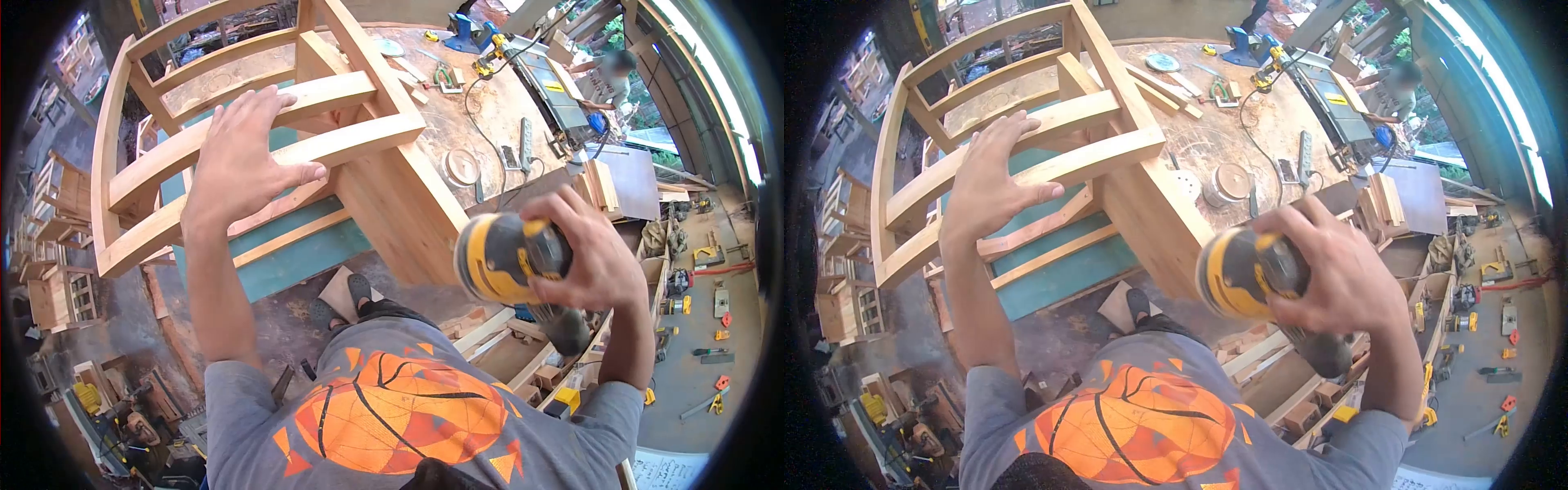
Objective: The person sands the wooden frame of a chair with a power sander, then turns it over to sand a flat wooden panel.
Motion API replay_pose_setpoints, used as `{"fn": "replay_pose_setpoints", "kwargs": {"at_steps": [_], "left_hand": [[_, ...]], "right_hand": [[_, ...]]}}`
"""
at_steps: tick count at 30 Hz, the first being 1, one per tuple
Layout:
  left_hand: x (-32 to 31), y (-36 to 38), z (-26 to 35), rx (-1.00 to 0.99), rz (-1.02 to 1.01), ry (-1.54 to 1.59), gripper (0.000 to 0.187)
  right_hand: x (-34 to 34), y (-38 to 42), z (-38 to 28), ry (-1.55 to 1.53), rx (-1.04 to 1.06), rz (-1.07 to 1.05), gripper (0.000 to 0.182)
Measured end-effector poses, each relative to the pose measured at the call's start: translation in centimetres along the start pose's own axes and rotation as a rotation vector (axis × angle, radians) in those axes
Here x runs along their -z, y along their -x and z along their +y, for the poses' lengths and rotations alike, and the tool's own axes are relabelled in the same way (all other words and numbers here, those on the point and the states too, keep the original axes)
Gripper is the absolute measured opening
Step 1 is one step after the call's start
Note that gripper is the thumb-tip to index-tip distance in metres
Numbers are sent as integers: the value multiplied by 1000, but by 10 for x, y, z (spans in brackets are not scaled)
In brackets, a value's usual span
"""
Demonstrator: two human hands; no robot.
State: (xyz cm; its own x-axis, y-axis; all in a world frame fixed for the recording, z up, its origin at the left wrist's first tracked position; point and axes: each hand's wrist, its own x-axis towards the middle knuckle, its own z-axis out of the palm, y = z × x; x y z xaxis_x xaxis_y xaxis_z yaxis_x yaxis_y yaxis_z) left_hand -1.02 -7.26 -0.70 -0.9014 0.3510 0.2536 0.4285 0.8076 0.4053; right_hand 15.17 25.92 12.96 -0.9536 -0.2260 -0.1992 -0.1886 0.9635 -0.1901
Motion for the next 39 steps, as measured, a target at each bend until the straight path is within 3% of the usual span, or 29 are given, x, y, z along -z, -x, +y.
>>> {"fn": "replay_pose_setpoints", "kwargs": {"at_steps": [4,6,15,18,27,31,39], "left_hand": [[-6,0,-2,-39,58,4,88],[-3,-1,1,-43,56,14,87],[1,1,-1,-30,66,84,88],[3,0,-1,4,19,130,88],[-6,3,1,-315,160,-18,59],[-22,-1,32,-363,264,-203,53],[-54,-29,81,-472,233,-317,45]], "right_hand": [[1,6,1,16,-75,-29,64],[4,-15,8,-61,4,-22,66],[11,-92,-5,107,252,-8,69],[12,-95,-7,105,233,3,66],[14,-40,21,30,170,-61,67],[16,-30,27,-14,162,-81,68],[21,-53,41,6,226,-73,68]]}}
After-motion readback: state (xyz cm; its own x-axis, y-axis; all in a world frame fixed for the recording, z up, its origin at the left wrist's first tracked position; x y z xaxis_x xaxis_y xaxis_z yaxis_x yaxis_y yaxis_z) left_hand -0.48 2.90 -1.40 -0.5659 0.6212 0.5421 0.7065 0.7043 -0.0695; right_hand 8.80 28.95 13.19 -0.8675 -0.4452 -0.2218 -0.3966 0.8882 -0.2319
